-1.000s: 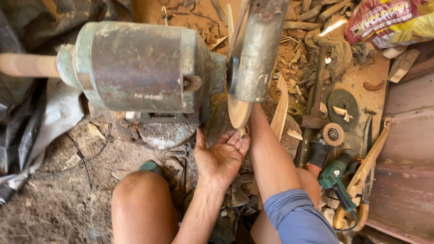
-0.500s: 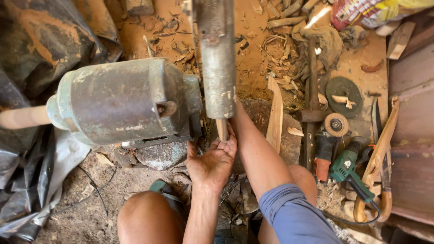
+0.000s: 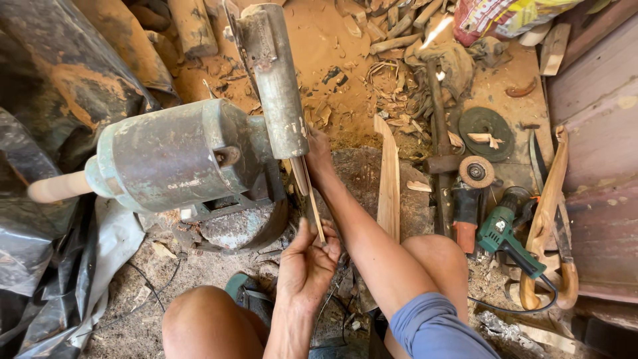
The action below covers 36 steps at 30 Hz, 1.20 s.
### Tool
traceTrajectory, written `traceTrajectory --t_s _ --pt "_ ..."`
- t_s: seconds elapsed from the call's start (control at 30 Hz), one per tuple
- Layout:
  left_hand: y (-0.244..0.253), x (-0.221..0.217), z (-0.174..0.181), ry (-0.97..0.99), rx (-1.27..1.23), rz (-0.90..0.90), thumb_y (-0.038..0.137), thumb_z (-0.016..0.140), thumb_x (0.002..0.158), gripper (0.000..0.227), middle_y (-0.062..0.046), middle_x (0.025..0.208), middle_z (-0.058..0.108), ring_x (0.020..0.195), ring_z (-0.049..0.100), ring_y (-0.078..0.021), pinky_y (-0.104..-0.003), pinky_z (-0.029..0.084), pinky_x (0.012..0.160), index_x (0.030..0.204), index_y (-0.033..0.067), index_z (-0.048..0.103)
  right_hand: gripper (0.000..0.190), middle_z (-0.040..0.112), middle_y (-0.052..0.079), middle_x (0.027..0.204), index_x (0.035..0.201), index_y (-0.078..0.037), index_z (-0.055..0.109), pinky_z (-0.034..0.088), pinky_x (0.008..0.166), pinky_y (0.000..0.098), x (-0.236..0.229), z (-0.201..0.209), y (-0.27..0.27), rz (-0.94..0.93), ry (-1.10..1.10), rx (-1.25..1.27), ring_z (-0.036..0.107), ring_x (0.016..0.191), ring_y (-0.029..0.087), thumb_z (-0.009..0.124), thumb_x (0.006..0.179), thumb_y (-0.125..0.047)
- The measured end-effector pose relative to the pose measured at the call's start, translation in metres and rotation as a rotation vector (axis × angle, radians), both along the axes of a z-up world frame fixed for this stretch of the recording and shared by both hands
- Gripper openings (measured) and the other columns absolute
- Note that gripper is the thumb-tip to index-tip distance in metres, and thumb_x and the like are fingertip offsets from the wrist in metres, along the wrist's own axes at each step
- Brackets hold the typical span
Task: The person smooths a curved wooden piece using a handheld angle grinder, then switches to a stationary belt sander to refine the edges. The person frequently inspects the wood by holding it up and comparing it to another piece.
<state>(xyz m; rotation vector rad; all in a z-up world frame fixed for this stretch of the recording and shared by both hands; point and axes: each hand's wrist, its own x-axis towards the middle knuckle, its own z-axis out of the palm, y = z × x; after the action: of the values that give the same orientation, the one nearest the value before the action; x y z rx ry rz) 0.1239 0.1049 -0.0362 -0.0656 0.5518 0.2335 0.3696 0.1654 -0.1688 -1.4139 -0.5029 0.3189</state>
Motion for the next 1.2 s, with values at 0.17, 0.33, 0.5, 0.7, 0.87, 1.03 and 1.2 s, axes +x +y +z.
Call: traceTrajectory --t_s 0.17,0.33,0.5,0.7,0.87,1.03,1.2 --pt "-0.016 -0.017 0.006 0.098 0.05 -0.049 0.009 0.061 0.097 0.02 -0.012 0.091 0.069 0.078 0.064 -0.017 -0.029 0.057 0.071 0.111 -0.0056 0.063 0.048 0.063 0.006 0.068 0.137 -0.006 0.063 0.029 0.031 0.0248 -0.027 -0.007 -0.017 -0.05 0.12 -0.19 0.034 0.04 0.009 0.038 0.107 -0.035" --pt "-0.037 -0.039 0.008 0.21 0.066 -0.049 0.011 0.059 0.099 0.021 -0.013 0.09 0.068 0.076 0.063 -0.0166 -0.028 0.056 0.07 0.112 -0.0048 0.065 0.047 0.049 -0.003 0.061 0.137 -0.002 0.064 0.029 0.036 0.0254 -0.042 -0.028 -0.028 -0.043 0.206 -0.103 0.033 0.046 0.007 0.042 0.111 -0.034" --pt "-0.057 -0.067 0.017 0.236 0.093 -0.118 0.014 0.053 0.1 0.017 -0.01 0.089 0.067 0.078 0.062 -0.0173 -0.03 0.057 0.07 0.108 0.0001 0.06 0.056 0.024 -0.001 0.056 0.141 -0.003 0.053 0.043 0.066 0.0209 -0.082 -0.003 -0.063 -0.017 0.13 -0.304 0.033 0.043 0.013 0.034 0.114 -0.049" --pt "-0.071 -0.104 0.029 0.482 0.575 -0.416 0.011 0.066 0.095 0.021 -0.013 0.085 0.065 0.072 0.063 -0.0182 -0.031 0.056 0.062 0.113 0.0041 0.058 0.068 0.077 0.005 0.102 0.141 -0.004 0.057 0.053 0.103 0.0391 -0.095 0.089 -0.143 -0.032 0.634 -0.119 0.072 0.102 0.017 0.036 0.105 -0.057" --pt "-0.057 -0.109 0.032 0.438 1.006 -0.48 0.009 0.066 0.089 0.058 -0.015 0.084 0.068 0.067 0.065 -0.0173 -0.029 0.055 0.055 0.143 0.0061 0.044 0.057 0.072 0.012 0.117 0.134 0.004 0.061 0.056 0.101 0.043 -0.07 0.144 -0.22 0.148 0.536 0.036 0.065 0.116 0.03 0.076 0.089 -0.028" --pt "-0.039 -0.108 0.035 0.468 1.328 -0.653 0.014 0.066 0.091 0.067 -0.013 0.097 0.07 0.074 0.067 -0.0214 -0.035 0.058 0.062 0.152 0.0069 0.039 0.059 0.072 0.011 0.118 0.127 0.003 0.062 0.059 0.096 0.0362 -0.084 0.186 -0.28 0.234 0.432 -0.019 0.067 0.112 0.028 0.08 0.075 -0.017" --pt "-0.051 -0.077 0.032 0.43 1.297 -0.521 0.028 0.062 0.096 0.057 -0.012 0.115 0.067 0.106 0.066 -0.0238 -0.046 0.053 0.096 0.144 0.0035 0.044 0.058 0.066 0.011 0.124 0.131 0.002 0.056 0.059 0.102 0.0299 -0.124 0.192 -0.283 0.062 0.017 -0.037 0.064 0.119 0.023 0.079 0.08 -0.013"
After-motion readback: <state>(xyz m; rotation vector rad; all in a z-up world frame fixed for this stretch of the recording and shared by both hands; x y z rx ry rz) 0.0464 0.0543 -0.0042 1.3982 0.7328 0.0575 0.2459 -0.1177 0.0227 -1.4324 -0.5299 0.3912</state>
